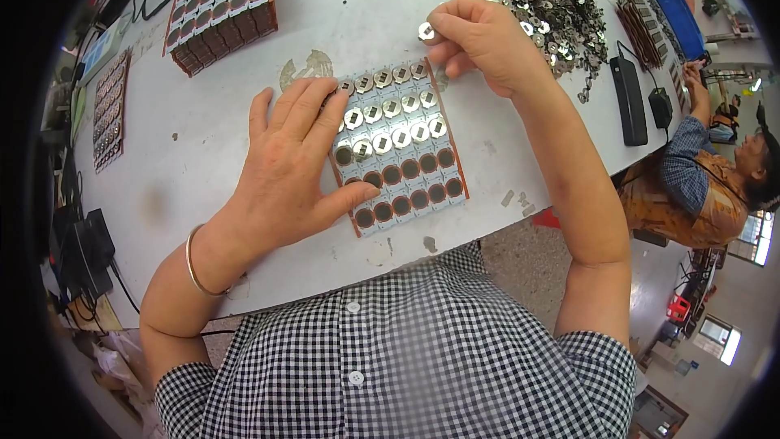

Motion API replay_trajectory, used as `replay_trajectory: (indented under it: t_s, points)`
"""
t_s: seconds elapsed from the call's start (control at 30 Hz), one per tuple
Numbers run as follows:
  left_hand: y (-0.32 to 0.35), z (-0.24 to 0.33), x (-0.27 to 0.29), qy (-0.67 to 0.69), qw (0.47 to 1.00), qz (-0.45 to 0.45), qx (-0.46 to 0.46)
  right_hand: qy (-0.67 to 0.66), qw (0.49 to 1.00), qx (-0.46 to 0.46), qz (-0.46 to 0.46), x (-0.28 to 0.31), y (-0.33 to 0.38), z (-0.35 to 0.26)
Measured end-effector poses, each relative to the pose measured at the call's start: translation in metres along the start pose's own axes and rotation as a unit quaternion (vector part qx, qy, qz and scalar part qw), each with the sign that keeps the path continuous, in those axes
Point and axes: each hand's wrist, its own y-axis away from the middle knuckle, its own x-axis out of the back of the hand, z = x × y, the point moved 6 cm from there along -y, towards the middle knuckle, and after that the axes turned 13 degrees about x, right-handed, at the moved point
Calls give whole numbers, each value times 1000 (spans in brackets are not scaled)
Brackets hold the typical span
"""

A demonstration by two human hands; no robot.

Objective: Placing small metal components into a grid-like tray for industrial assembly.

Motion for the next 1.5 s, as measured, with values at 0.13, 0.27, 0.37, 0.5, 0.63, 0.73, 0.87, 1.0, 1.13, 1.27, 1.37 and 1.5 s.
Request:
replay_trajectory:
  t_s: [0.13, 0.27, 0.37, 0.5, 0.63, 0.73, 0.87, 1.0, 1.13, 1.27, 1.37, 1.5]
  points:
    - [2, -3, -1, -1, 1000, -4, 3, 7, 999, 41, 17, -14, 17, -17]
    - [3, -4, -1, -37, 999, -2, 36, 3, 994, 63, -84, -51, 51, -37]
    - [4, -8, -4, -37, 997, -7, 60, 25, 993, 70, -95, -84, 70, -35]
    - [4, -10, -4, -33, 997, 4, 66, 77, 988, 76, -107, -107, 76, -36]
    - [1, -13, -2, -45, 996, 9, 73, 190, 962, 184, -74, -113, 77, -39]
    - [3, -13, -1, -41, 997, 23, 69, 199, 959, 194, -63, -114, 79, -40]
    - [2, -14, -2, -43, 996, 34, 70, 187, 963, 187, -57, -118, 79, -39]
    - [2, -15, -4, -48, 996, 39, 72, 243, 938, 241, -48, -120, 81, -38]
    - [3, -15, -4, -45, 996, 41, 71, 320, 904, 282, -19, -116, 87, -41]
    - [2, -13, -5, -52, 996, 31, 73, 295, 903, 312, -16, -114, 90, -39]
    - [4, -13, -5, -62, 995, 32, 66, 319, 894, 313, -40, -115, 89, -46]
    - [6, -11, -5, -83, 994, 28, 61, 362, 856, 364, -67, -116, 86, -49]
